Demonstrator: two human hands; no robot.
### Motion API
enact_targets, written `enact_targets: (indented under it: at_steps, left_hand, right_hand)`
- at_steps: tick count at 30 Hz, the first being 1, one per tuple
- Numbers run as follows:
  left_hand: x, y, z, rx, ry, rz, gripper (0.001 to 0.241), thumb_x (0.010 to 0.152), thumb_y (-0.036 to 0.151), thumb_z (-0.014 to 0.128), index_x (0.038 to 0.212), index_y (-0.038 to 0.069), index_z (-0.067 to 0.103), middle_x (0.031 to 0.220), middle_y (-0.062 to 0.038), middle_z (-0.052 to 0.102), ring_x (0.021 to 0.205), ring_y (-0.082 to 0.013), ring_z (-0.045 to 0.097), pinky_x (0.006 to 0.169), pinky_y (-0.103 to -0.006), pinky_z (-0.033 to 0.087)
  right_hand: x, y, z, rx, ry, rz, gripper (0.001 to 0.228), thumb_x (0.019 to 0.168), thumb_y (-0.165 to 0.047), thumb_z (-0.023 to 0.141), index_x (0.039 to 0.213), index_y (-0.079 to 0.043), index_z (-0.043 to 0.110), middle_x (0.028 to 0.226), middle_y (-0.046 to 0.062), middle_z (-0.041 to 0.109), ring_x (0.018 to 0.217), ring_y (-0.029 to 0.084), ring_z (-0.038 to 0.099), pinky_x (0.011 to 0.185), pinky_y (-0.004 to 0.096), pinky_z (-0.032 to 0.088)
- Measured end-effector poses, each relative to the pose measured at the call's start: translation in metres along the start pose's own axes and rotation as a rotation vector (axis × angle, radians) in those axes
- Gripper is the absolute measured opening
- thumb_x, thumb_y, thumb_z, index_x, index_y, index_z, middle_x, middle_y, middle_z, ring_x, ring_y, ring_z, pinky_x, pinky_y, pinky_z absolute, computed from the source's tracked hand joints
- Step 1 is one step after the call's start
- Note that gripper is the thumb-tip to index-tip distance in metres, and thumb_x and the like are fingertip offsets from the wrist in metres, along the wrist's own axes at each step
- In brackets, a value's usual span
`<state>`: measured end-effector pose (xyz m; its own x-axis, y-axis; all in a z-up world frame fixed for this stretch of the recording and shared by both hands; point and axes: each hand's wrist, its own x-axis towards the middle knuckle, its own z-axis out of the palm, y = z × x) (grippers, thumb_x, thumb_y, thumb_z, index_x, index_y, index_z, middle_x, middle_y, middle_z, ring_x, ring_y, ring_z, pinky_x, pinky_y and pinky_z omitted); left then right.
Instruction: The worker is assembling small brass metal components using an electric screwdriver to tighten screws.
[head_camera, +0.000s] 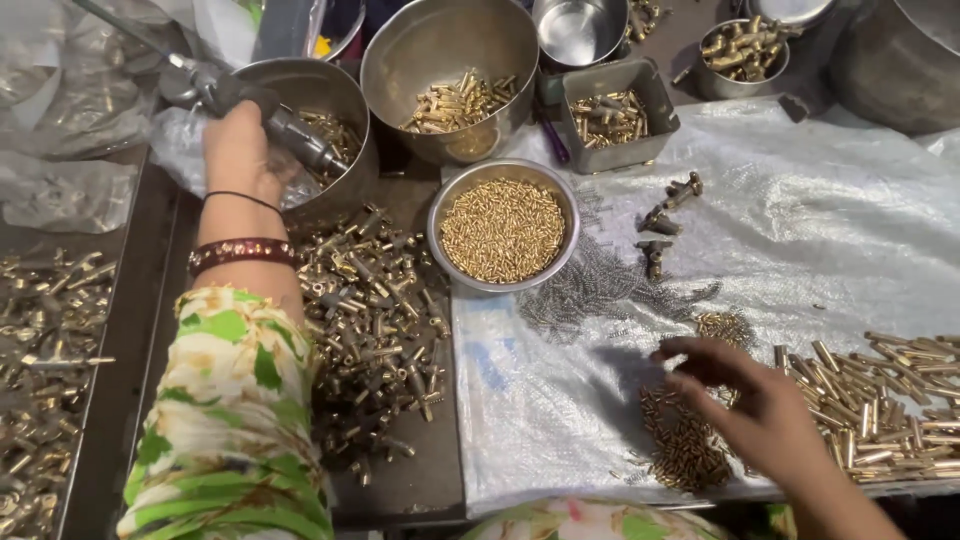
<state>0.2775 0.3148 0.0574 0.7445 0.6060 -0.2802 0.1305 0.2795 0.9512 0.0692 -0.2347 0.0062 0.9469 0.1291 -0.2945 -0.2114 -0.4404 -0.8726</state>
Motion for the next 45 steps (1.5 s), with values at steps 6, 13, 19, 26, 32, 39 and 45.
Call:
enact_targets:
  at_steps: [6, 13, 19, 26, 32, 39, 45]
  left_hand:
    - [-0.153, 0.019, 0.042, -0.235, -0.261, 0.448, 0.036, 0.092, 0.005, 0.043, 0.12, 0.005, 0.065, 0.111, -0.006, 0.074, 0.093, -0.0203, 0.075, 0.073, -0.0383, 0.064]
    - [-0.309, -0.197, 0.082, -0.227, -0.763, -0.033, 0.035, 0.094, -0.008, 0.049, 0.123, -0.003, 0.067, 0.117, -0.014, 0.072, 0.098, -0.0201, 0.071, 0.075, -0.0295, 0.058]
    - [-0.329, -0.174, 0.098, -0.214, -0.825, -0.266, 0.033, 0.095, 0.009, 0.063, 0.127, 0.012, 0.059, 0.108, -0.008, 0.069, 0.08, -0.0178, 0.071, 0.055, -0.0278, 0.053]
    - [-0.322, -0.206, 0.089, 0.005, -0.874, -0.208, 0.018, 0.1, 0.013, 0.071, 0.111, -0.001, 0.071, 0.069, 0.002, 0.058, 0.055, -0.0086, 0.048, 0.047, -0.025, 0.039]
    - [-0.337, -0.14, 0.081, 0.469, -0.862, 0.153, 0.038, 0.089, 0.008, 0.074, 0.127, 0.013, 0.074, 0.077, -0.005, 0.069, 0.066, -0.014, 0.061, 0.061, -0.0286, 0.05]
    - [-0.335, -0.168, 0.079, 0.34, -0.827, 0.639, 0.066, 0.089, 0.0, 0.073, 0.15, 0.012, 0.054, 0.132, -0.01, 0.071, 0.115, -0.0214, 0.072, 0.102, -0.0318, 0.058]
    - [-0.328, -0.182, 0.082, 0.108, -0.746, 0.304, 0.051, 0.094, 0.002, 0.074, 0.142, 0.009, 0.059, 0.119, -0.01, 0.074, 0.104, -0.019, 0.071, 0.09, -0.0287, 0.058]
  right_hand:
    - [0.081, -0.047, -0.009, -0.392, 0.293, -0.225, 0.025, 0.096, -0.021, 0.073, 0.119, -0.013, 0.075, 0.115, 0.009, 0.075, 0.094, 0.023, 0.075, 0.083, 0.037, 0.06]
    - [0.131, -0.009, 0.005, -0.652, 0.392, -0.232, 0.021, 0.095, -0.023, 0.079, 0.111, -0.009, 0.078, 0.108, 0.012, 0.074, 0.087, 0.03, 0.072, 0.078, 0.042, 0.056]
    - [0.103, -0.028, -0.003, 0.064, 0.138, -0.352, 0.019, 0.093, -0.011, 0.075, 0.111, -0.003, 0.075, 0.108, 0.012, 0.076, 0.095, 0.016, 0.074, 0.084, 0.031, 0.061]
    - [0.133, -0.021, 0.002, -0.778, 0.425, -0.691, 0.037, 0.088, -0.013, 0.073, 0.125, -0.007, 0.073, 0.132, 0.014, 0.069, 0.118, 0.038, 0.062, 0.098, 0.044, 0.051]
    - [0.136, -0.015, 0.011, -0.898, 0.444, -0.521, 0.029, 0.09, -0.015, 0.074, 0.118, -0.016, 0.076, 0.127, 0.01, 0.069, 0.12, 0.034, 0.062, 0.1, 0.043, 0.052]
    - [0.106, -0.033, 0.004, -0.255, 0.363, -0.435, 0.024, 0.093, -0.007, 0.077, 0.117, -0.007, 0.072, 0.119, 0.009, 0.072, 0.107, 0.024, 0.072, 0.094, 0.035, 0.059]
    - [0.081, -0.034, 0.009, 0.168, -0.002, -0.565, 0.025, 0.089, 0.003, 0.074, 0.113, 0.005, 0.068, 0.112, 0.011, 0.071, 0.103, 0.019, 0.071, 0.089, 0.033, 0.06]
